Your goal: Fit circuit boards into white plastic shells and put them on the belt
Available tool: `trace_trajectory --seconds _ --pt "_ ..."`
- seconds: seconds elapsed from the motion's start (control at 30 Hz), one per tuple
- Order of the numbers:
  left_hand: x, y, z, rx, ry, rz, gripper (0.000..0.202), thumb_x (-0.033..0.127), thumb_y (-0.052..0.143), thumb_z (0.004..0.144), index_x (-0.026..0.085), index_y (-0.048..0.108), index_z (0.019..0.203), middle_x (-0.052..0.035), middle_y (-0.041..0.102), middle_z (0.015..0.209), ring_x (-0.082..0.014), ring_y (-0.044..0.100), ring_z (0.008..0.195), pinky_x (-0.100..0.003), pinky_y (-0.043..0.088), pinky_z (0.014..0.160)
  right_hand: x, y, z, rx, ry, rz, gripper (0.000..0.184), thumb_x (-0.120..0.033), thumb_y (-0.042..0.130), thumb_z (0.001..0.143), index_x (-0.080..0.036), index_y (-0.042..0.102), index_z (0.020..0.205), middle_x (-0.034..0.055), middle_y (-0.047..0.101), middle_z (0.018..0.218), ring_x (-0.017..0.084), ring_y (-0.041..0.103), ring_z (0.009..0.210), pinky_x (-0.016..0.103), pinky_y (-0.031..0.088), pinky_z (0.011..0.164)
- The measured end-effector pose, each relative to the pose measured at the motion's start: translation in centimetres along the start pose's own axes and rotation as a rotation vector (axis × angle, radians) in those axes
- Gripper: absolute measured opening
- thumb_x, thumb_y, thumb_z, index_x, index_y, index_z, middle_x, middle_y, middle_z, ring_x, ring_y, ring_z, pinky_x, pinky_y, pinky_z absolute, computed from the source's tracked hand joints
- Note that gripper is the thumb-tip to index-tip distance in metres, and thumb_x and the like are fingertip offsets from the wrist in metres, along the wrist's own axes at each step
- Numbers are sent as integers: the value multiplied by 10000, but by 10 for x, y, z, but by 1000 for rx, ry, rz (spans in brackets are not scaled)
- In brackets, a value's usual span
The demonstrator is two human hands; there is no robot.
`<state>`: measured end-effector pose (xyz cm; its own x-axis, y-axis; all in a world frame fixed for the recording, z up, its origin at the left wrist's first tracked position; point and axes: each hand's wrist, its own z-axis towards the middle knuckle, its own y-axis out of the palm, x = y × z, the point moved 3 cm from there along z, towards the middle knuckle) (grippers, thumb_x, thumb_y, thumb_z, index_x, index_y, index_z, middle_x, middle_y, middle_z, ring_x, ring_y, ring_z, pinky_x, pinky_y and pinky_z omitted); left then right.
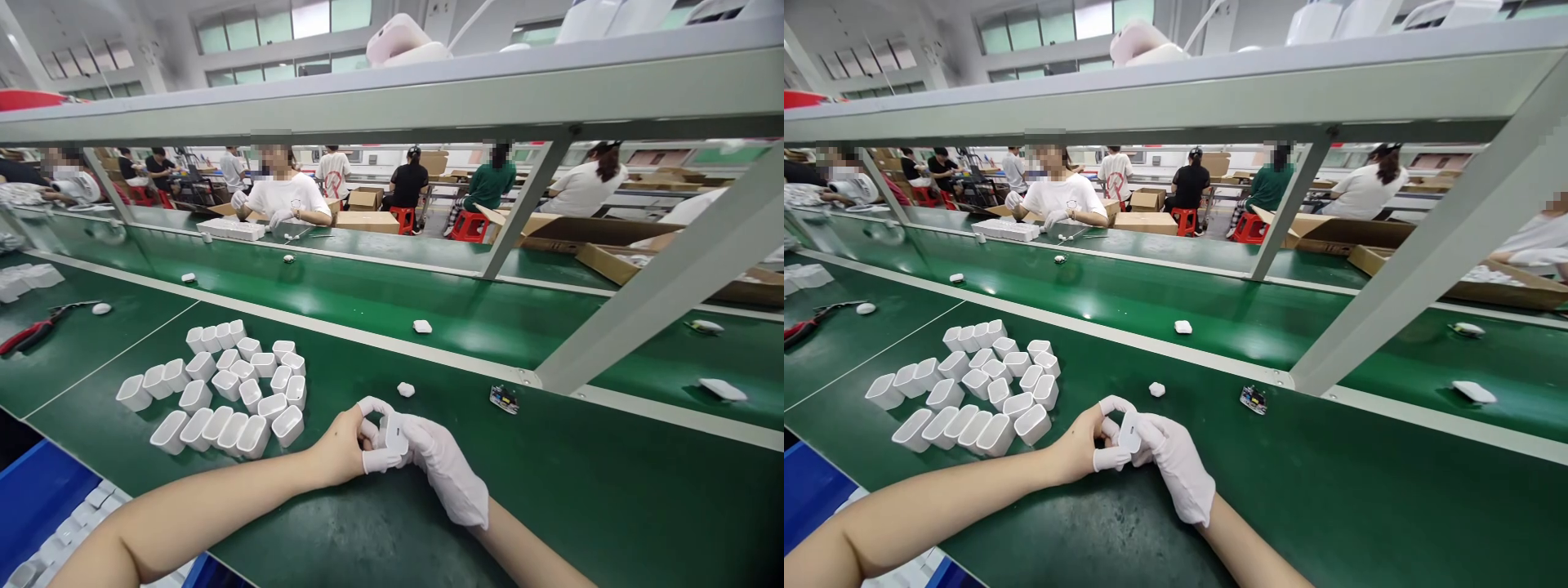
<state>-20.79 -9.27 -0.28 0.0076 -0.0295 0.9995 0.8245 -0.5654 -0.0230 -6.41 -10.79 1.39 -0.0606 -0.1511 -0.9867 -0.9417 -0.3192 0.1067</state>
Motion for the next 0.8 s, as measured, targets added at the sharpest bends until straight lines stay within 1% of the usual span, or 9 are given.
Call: trace_trajectory --seconds 0.13,0.23,0.3,0.33,0.47,0.53,0.6,0.67,0.8 --pt "-2 -1 2 56 16 -40 494 329 784 665 165 500 1035 51 578 564 -90 482 459 -185 349 478 1 1 0 27 29 -31 488 -602 516 835 -148 573 668 27 561 604 145 508 585 283 383 590" --pt "-4 -5 3 152 36 -86 457 415 788 660 157 515 919 59 540 565 -82 470 464 -183 346 473 0 6 -4 62 -7 -23 507 -619 577 783 -154 617 981 34 609 714 166 538 642 298 411 613" --pt "-6 -6 4 187 24 -108 440 478 757 685 164 493 843 53 539 548 -91 481 445 -197 366 467 -1 12 -7 71 -46 -31 644 -577 684 714 -182 527 1198 43 635 822 188 565 727 312 430 654" --pt "-6 -7 4 193 21 -105 436 502 738 697 169 479 806 48 540 533 -96 482 431 -203 366 457 -1 14 -8 78 -55 -46 684 -546 722 691 -192 499 1232 45 641 849 196 573 761 315 434 671" --pt "-4 -10 1 211 57 27 349 472 676 772 172 499 768 33 549 554 -107 493 468 -215 361 477 -1 15 -6 79 -15 -35 413 -524 640 782 -182 600 1011 24 630 773 140 531 620 283 419 607" --pt "0 -11 -1 272 94 210 325 397 719 745 175 562 924 39 543 629 -111 487 533 -227 372 523 2 10 -3 40 24 79 378 -533 556 834 -164 619 886 16 614 726 104 484 522 264 413 551" --pt "7 -11 -3 319 155 393 521 322 766 687 210 546 1145 18 557 774 -130 501 636 -247 402 586 8 5 1 7 52 202 396 -537 535 840 -151 620 856 17 614 683 94 478 473 250 417 514" --pt "11 -10 -3 331 210 461 590 276 749 692 234 516 1232 -9 566 888 -151 517 731 -271 432 654 16 1 3 -32 81 253 409 -543 541 833 -141 611 869 30 628 649 102 499 460 238 420 489" --pt "14 -11 0 346 168 364 286 241 671 765 198 602 1039 5 578 766 -148 531 698 -278 446 656 22 4 2 -101 132 229 489 -629 537 805 -146 573 866 44 637 600 119 533 458 232 440 474"
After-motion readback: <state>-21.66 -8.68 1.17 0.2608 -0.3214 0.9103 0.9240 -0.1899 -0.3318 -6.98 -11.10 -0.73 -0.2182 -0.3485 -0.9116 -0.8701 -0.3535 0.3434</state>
